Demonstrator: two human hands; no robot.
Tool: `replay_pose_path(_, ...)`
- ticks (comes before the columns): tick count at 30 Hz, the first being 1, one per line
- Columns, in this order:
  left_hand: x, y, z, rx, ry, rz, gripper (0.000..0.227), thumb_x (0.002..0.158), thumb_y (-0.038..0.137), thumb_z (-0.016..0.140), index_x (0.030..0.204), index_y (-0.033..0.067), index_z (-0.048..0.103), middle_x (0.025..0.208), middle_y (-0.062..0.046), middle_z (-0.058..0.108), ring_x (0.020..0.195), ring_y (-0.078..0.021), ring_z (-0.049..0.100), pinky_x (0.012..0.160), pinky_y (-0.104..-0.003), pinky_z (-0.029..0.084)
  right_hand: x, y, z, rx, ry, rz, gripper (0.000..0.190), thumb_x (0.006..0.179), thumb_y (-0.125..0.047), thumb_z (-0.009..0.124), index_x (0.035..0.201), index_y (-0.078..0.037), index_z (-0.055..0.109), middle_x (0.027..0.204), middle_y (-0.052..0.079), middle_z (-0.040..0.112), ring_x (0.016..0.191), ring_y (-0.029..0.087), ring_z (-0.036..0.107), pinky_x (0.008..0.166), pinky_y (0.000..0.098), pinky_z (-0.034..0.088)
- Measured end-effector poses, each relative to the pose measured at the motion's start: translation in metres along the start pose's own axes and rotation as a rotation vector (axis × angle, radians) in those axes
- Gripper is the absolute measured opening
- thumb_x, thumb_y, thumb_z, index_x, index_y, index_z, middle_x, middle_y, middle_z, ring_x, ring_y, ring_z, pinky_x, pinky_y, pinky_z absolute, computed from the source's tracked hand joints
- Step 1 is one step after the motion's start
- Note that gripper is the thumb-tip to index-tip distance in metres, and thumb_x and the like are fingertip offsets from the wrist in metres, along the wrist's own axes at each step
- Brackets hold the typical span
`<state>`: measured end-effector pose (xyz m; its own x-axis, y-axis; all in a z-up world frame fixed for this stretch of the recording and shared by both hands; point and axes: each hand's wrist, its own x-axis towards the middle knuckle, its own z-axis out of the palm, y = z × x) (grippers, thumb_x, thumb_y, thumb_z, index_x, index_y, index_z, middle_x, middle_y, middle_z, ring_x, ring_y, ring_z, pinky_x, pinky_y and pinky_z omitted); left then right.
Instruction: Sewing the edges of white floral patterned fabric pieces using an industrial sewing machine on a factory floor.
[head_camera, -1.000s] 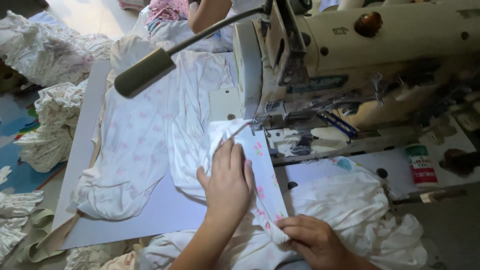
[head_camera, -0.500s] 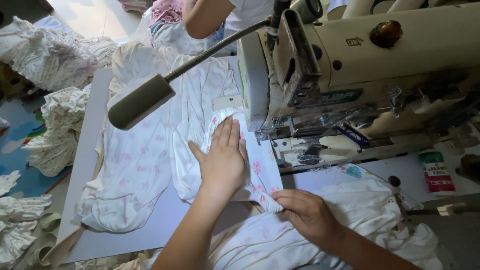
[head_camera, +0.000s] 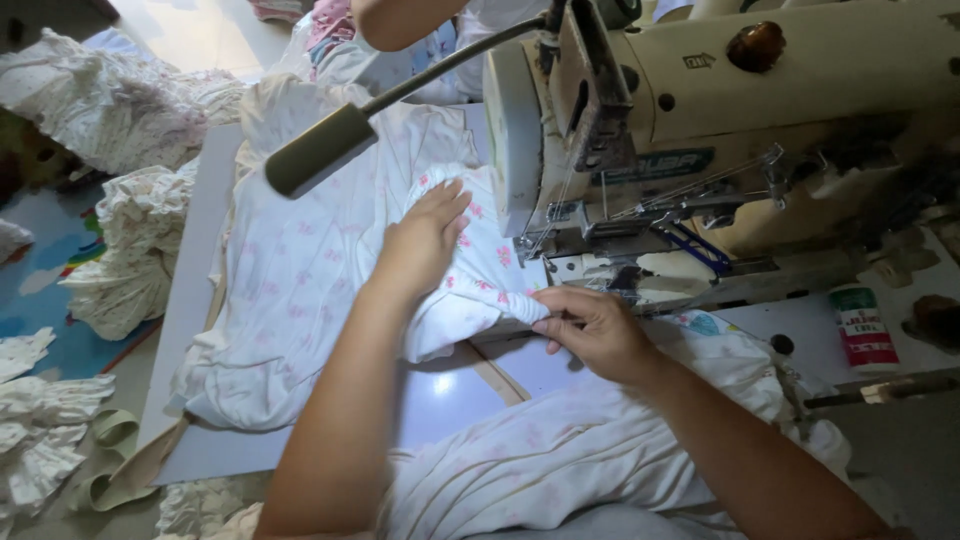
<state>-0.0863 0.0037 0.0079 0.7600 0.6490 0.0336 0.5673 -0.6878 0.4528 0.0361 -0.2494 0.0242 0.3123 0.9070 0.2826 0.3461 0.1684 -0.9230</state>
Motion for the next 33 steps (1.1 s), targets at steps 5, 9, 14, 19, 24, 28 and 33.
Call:
replay_pose_path(5,-0.102,-0.048,-0.061,-0.042,-0.013,0.102,0.044,0.109,0.048,0.035,0.137,0.0319,0.065,0.141,0.003,0.066,0.139,-0.0278,0.053,0.116,-0.076,0.020,0.012,0.000,-0.002,0.078,-0.034,0.033,0.008,0.091,0.000,0.070,0.097,0.003,0.074,0.100,0.012,0.075,0.050,0.015,0.072,0.045,0.0282,0.062)
replay_pose_path(9,-0.208,-0.064,-0.125,0.215,0.161,0.390,0.050,0.092,0.033,0.068,0.140,0.0218,0.060,0.094,-0.006,0.077,0.092,-0.0242,0.071,0.115,-0.060,0.031,0.028,-0.010,-0.005,-0.334,-0.250,0.073,0.016,0.100,-0.018,0.056,0.105,-0.005,0.065,0.104,0.008,0.064,0.072,0.021,0.067,0.065,0.0331,0.053)
replay_pose_path(14,-0.321,-0.027,-0.194,0.187,0.316,0.566,0.037,0.086,0.016,0.075,0.122,0.0152,0.068,0.114,-0.005,0.079,0.093,-0.0131,0.079,0.116,-0.048,0.045,0.039,-0.065,0.033,-0.633,-0.401,0.101,0.035,0.095,-0.032,0.062,0.128,-0.023,0.056,0.127,0.006,0.066,0.106,0.030,0.067,0.085,0.0426,0.050)
replay_pose_path(19,-0.352,-0.006,-0.206,0.072,0.406,0.393,0.016,0.079,0.015,0.077,0.094,0.0117,0.075,0.074,0.002,0.078,0.073,-0.0096,0.077,0.111,-0.047,0.052,0.007,-0.072,0.067,-0.447,-0.407,-0.449,0.009,0.099,-0.020,0.063,0.107,-0.015,0.065,0.090,0.002,0.065,0.078,0.024,0.063,0.060,0.0347,0.047)
replay_pose_path(24,-0.323,-0.016,-0.205,0.101,0.471,0.453,0.014,0.082,0.015,0.078,0.095,0.0102,0.076,0.078,-0.005,0.074,0.066,-0.0151,0.067,0.106,-0.045,0.052,-0.032,-0.063,0.036,-0.514,-0.480,-0.204,0.019,0.095,-0.031,0.068,0.106,-0.015,0.067,0.086,0.002,0.071,0.068,0.024,0.066,0.059,0.0365,0.047)
replay_pose_path(28,-0.289,-0.001,-0.184,0.017,0.459,0.571,0.011,0.086,0.015,0.074,0.095,0.0102,0.074,0.069,-0.003,0.069,0.061,-0.0152,0.062,0.104,-0.044,0.051,-0.037,-0.075,0.013,-0.437,-0.345,-0.082,0.065,0.088,-0.022,0.076,0.147,-0.020,0.046,0.133,0.007,0.068,0.073,0.018,0.074,0.063,0.0324,0.058)
replay_pose_path(33,-0.290,0.002,-0.179,0.314,0.483,0.543,0.012,0.091,0.013,0.074,0.102,0.0137,0.072,0.083,-0.002,0.074,0.069,-0.0158,0.067,0.104,-0.048,0.049,-0.013,-0.075,0.027,-0.303,0.006,-0.363,0.028,0.091,-0.002,0.074,0.118,-0.005,0.067,0.123,0.014,0.066,0.086,0.020,0.071,0.080,0.0307,0.060)
